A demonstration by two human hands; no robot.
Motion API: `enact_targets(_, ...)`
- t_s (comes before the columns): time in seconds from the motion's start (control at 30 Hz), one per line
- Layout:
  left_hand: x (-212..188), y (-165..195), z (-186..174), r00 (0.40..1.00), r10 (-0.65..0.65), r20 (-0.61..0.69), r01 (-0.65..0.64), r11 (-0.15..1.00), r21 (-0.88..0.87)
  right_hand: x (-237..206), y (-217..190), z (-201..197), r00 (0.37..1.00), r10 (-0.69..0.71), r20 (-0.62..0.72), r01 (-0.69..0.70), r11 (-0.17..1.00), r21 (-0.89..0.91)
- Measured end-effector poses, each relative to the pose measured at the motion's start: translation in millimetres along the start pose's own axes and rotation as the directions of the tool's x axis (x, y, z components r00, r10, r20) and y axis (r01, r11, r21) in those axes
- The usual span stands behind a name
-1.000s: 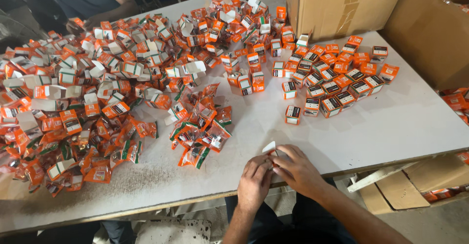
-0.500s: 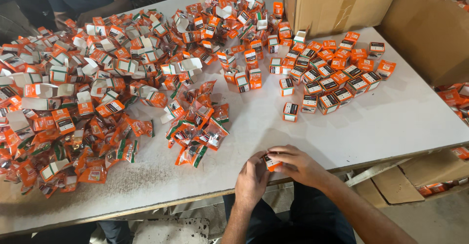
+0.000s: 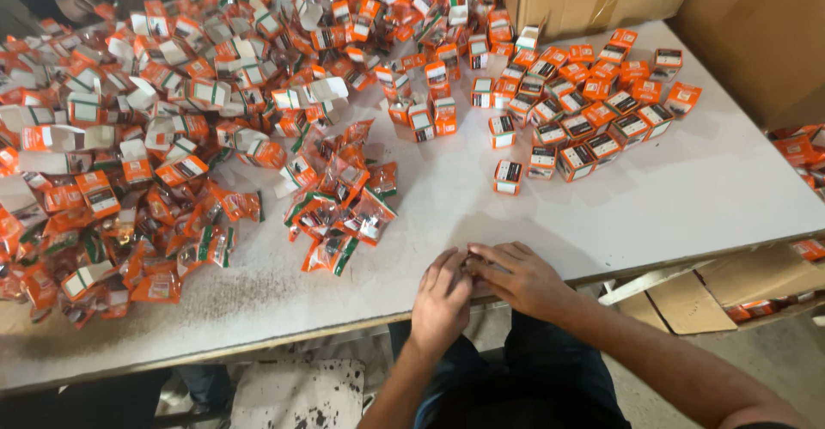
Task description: The person folds flat cardboard blanks into small orange product boxes at a table, pressing the flaps closed by hand, and places each finished box onto a pile among plastic-wrapped items. They repeatedly reach for a new blank, fold it, and set it with the stacked boxes.
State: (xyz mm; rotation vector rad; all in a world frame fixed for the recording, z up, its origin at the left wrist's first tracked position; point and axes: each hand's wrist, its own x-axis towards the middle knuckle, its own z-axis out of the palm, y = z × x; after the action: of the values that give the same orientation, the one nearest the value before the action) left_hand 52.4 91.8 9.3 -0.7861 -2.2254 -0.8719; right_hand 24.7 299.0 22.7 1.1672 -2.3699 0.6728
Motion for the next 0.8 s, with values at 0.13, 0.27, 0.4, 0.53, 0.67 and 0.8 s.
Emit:
enact_targets(0.13,-1.0,-2.4,0.9,0.994,-0.112,0.018,0.113,0.976,-0.188,-2.9,4.5,7.6,0.977,0.155,-0.149,-0.115,0.963,0.244)
enact_targets(0.27,-5.3,-6.1,8.9,0.991,-0.134,0.011,0.134,0.977,-0.168,-11.2,15.5,11.9,0.983,0.066,-0.174,-0.037,0.985,0.166)
enact_targets(0.4,-6.2,-7.0,10.5,0.995,-0.085,0.056,0.090,0.990,-0.112,-15.7,17.5,12.3,0.978,-0.181,-0.107,0.176,0.983,-0.053)
enact_targets(0.53,7.3,-4.1,0.8,0.991,-0.014,0.130,0.021,0.998,-0.051,-1.1,17.5,2.8,0.973,-0.223,0.061,0.231,0.951,-0.206)
enact_targets(0.67,33.4,-34.3,-43.4,0.998,-0.009,0.068,0.004,0.997,0.072,33.2,40.6,-11.7,0.998,0.056,-0.022,-0.059,0.867,-0.495)
enact_targets(0.8,76.1,-113.8,-105.6,0.933,-0.242,-0.266,0.287,0.947,0.145,75.9,60.1,7.3,0.979,0.102,-0.176,-0.132,0.976,-0.171)
